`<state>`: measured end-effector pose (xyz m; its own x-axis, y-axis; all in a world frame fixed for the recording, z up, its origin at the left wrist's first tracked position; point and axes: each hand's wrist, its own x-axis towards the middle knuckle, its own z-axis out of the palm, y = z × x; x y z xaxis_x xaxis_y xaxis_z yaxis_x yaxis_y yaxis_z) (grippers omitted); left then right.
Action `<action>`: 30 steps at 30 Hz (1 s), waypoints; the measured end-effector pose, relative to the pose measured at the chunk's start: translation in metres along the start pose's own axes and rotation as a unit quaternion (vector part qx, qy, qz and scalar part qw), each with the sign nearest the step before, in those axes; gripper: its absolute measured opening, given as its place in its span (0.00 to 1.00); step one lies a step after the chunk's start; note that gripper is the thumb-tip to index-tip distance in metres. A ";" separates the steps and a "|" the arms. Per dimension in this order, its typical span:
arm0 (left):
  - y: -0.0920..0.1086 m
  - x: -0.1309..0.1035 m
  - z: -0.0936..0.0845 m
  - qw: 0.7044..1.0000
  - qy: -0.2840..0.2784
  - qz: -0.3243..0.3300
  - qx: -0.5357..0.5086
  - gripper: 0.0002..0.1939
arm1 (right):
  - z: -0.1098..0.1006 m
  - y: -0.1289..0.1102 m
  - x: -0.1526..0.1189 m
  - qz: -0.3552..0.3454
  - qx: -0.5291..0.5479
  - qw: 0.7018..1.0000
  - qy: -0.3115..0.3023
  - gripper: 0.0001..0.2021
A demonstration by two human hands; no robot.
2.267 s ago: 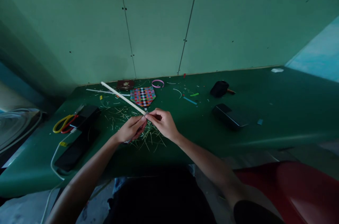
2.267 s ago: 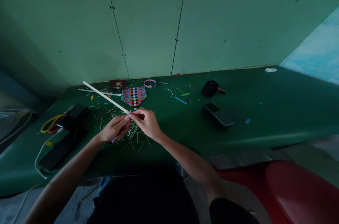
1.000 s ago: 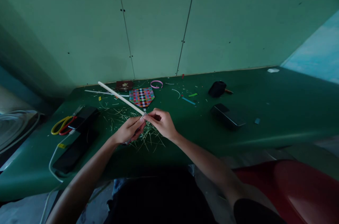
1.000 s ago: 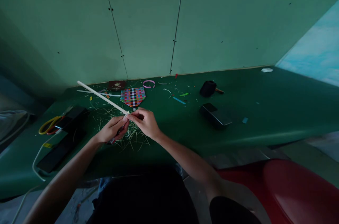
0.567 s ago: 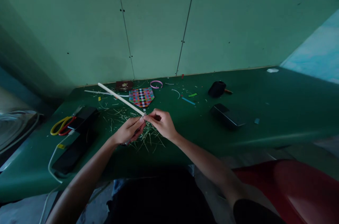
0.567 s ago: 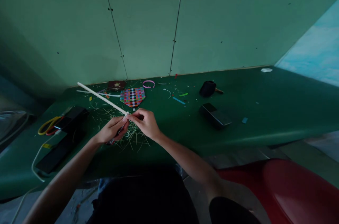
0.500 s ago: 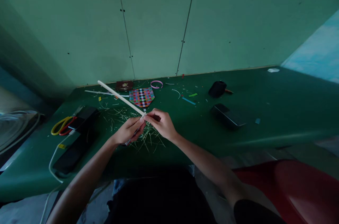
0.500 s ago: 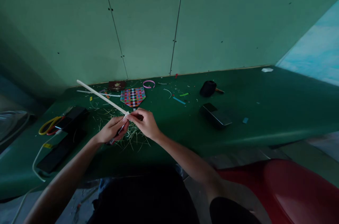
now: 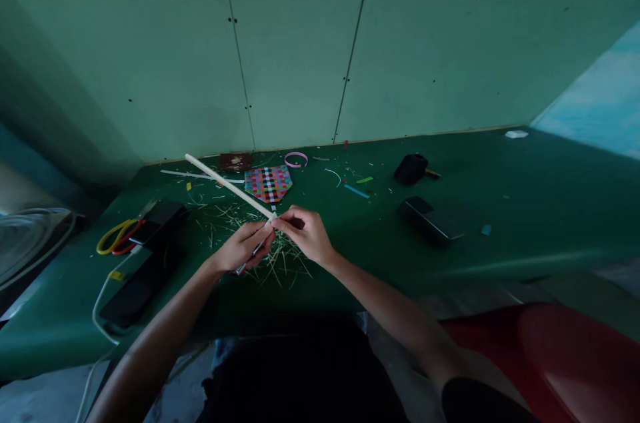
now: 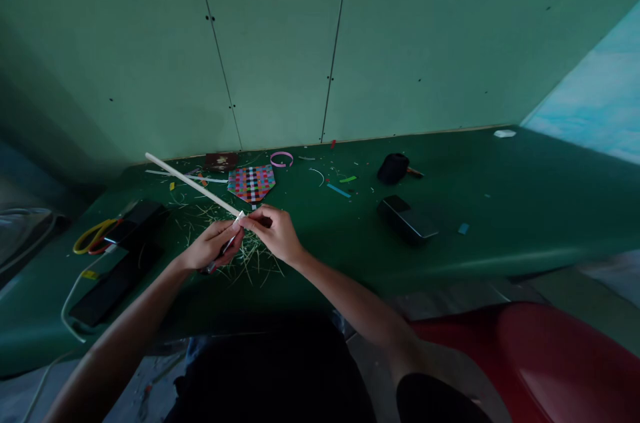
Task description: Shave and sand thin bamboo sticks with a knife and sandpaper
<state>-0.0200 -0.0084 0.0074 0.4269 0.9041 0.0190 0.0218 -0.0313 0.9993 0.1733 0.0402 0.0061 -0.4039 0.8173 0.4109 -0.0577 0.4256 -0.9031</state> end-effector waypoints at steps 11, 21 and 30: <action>0.000 0.000 0.001 1.000 0.001 0.003 0.015 0.23 | 0.000 0.002 -0.001 -0.007 0.002 1.000 0.011 0.19; 0.000 0.000 0.001 1.000 0.006 0.009 0.019 0.23 | 0.001 0.001 -0.002 -0.008 -0.016 1.000 0.022 0.18; 0.001 0.001 0.000 1.000 0.006 0.008 -0.004 0.23 | 0.000 0.002 0.000 -0.061 -0.052 0.995 -0.056 0.13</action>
<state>-0.0198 -0.0075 0.0082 0.4164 0.9085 0.0361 0.0077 -0.0432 0.9990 0.1734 0.0413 0.0047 -0.4998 0.7104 0.4955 -0.0202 0.5624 -0.8267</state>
